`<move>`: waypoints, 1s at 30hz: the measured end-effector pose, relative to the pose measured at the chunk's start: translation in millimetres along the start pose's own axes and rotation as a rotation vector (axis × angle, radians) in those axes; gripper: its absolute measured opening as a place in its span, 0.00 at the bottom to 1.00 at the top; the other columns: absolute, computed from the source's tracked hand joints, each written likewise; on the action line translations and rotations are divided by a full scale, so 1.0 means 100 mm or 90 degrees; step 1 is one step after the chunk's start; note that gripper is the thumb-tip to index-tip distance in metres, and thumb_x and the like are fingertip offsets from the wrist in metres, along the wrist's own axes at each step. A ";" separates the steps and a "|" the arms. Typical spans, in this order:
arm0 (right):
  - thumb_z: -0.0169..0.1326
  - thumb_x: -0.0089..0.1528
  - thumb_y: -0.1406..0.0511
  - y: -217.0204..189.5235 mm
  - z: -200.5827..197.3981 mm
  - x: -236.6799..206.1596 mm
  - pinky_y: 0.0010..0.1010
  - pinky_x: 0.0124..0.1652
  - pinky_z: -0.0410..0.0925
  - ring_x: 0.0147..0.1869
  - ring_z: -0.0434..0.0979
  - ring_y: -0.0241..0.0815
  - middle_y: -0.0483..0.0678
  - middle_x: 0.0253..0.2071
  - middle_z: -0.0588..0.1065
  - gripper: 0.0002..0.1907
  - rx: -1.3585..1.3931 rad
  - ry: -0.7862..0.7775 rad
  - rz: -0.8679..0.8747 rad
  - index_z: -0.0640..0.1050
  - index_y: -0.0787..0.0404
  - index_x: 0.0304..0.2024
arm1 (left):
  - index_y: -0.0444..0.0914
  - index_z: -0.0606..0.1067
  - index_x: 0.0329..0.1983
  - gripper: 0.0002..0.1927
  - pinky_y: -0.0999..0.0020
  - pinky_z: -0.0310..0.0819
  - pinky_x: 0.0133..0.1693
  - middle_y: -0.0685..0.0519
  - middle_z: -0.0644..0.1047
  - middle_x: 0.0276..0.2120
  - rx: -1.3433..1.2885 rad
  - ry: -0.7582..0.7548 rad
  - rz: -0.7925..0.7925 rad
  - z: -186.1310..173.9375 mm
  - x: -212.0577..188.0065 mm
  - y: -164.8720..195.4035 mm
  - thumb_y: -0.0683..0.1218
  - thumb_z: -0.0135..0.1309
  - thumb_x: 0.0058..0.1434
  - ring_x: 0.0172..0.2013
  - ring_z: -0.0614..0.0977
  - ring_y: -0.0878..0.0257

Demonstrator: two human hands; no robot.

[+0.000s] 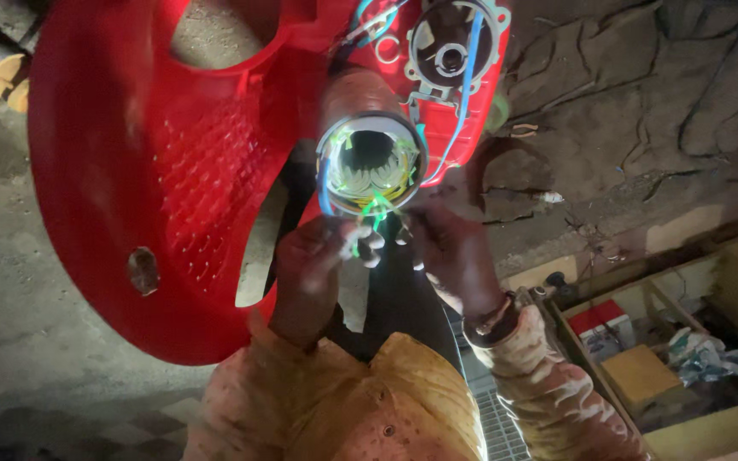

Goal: The person sits on the floor with a motor stator resting on their lap against a red plastic chair, threading green insulated wire through the stator slots and pressing the windings into place by hand, working around the stator circumference slot by slot.

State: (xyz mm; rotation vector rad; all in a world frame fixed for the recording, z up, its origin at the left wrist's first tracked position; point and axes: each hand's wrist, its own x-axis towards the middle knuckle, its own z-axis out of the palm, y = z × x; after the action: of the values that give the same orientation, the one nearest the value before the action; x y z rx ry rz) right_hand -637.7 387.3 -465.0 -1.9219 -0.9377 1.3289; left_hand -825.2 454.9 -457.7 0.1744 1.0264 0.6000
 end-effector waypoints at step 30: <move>0.54 0.71 0.64 0.41 0.29 -0.84 0.34 0.41 0.65 0.42 0.73 0.40 0.49 0.43 0.75 0.18 0.345 -0.216 0.233 0.73 0.62 0.62 | 0.38 0.77 0.47 0.11 0.53 0.75 0.41 0.44 0.79 0.40 0.943 -0.021 0.400 0.10 0.25 0.22 0.40 0.57 0.62 0.41 0.81 0.43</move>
State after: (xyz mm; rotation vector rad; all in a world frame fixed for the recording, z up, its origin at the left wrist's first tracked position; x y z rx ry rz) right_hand -677.1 298.1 -463.7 -1.5083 -0.3090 1.9295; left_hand -816.4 488.4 -462.5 1.8445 1.2052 0.2633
